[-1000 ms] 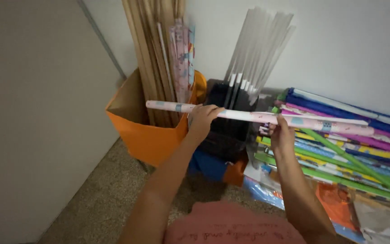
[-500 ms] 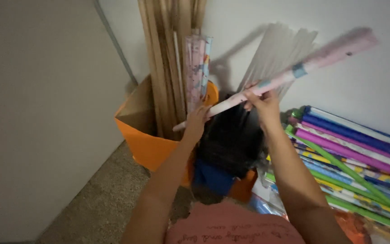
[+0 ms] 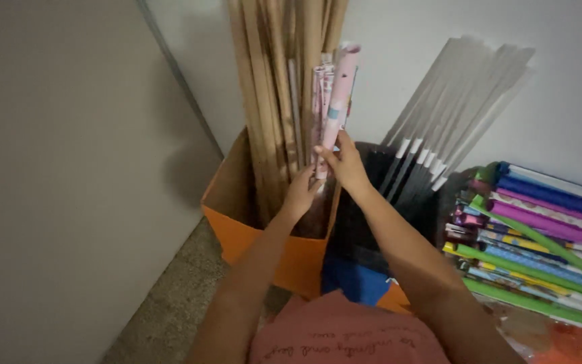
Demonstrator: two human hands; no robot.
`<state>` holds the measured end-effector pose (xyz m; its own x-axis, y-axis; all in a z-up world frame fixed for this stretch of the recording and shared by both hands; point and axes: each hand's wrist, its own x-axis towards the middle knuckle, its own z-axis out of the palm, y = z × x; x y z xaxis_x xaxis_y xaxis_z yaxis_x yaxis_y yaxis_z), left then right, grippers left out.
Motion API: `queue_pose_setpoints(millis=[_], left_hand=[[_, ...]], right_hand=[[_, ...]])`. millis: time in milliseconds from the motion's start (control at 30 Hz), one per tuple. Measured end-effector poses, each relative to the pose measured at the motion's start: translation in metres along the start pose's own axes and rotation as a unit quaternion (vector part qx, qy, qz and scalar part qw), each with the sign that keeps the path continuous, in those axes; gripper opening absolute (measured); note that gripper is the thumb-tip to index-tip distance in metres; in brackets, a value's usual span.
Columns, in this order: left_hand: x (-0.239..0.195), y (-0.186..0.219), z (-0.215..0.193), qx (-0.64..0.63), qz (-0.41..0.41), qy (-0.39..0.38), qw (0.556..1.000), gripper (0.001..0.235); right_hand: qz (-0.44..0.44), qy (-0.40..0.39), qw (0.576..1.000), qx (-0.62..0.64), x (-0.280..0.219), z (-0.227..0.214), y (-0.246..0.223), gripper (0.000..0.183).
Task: The person repeatedly picks up rolls of wrapping paper from a stack on a shelf and places them into a large orange cardboard box. The person handles various rolls, including patterned and solid-colored ones, one at a time.
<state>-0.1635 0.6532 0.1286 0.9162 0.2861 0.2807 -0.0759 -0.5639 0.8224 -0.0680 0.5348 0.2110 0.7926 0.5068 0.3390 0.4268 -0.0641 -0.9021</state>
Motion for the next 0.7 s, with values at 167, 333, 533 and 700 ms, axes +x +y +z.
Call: queue_pose_setpoints(millis=[167,333,533,700], left_hand=[[0.021,-0.041,-0.004,-0.027,0.019,-0.012,0.999,0.043],[0.037,-0.076,0.002,-0.027,0.033,-0.051,0.998,0.041],[0.034,-0.093,0.015,-0.053,-0.066,-0.139,0.987,0.032],[0.04,-0.057,-0.005,-0.185,-0.188,-0.114,0.958,0.065]], right_hand=[[0.024,0.01,0.999,-0.028,0.004,0.034,0.024,0.049],[0.058,0.022,0.995,-0.074,0.013,0.058,0.076,0.046],[0.113,0.011,0.989,-0.094,0.0,0.065,0.088,0.037],[0.119,-0.009,0.986,-0.114,0.011,0.085,0.159,0.045]])
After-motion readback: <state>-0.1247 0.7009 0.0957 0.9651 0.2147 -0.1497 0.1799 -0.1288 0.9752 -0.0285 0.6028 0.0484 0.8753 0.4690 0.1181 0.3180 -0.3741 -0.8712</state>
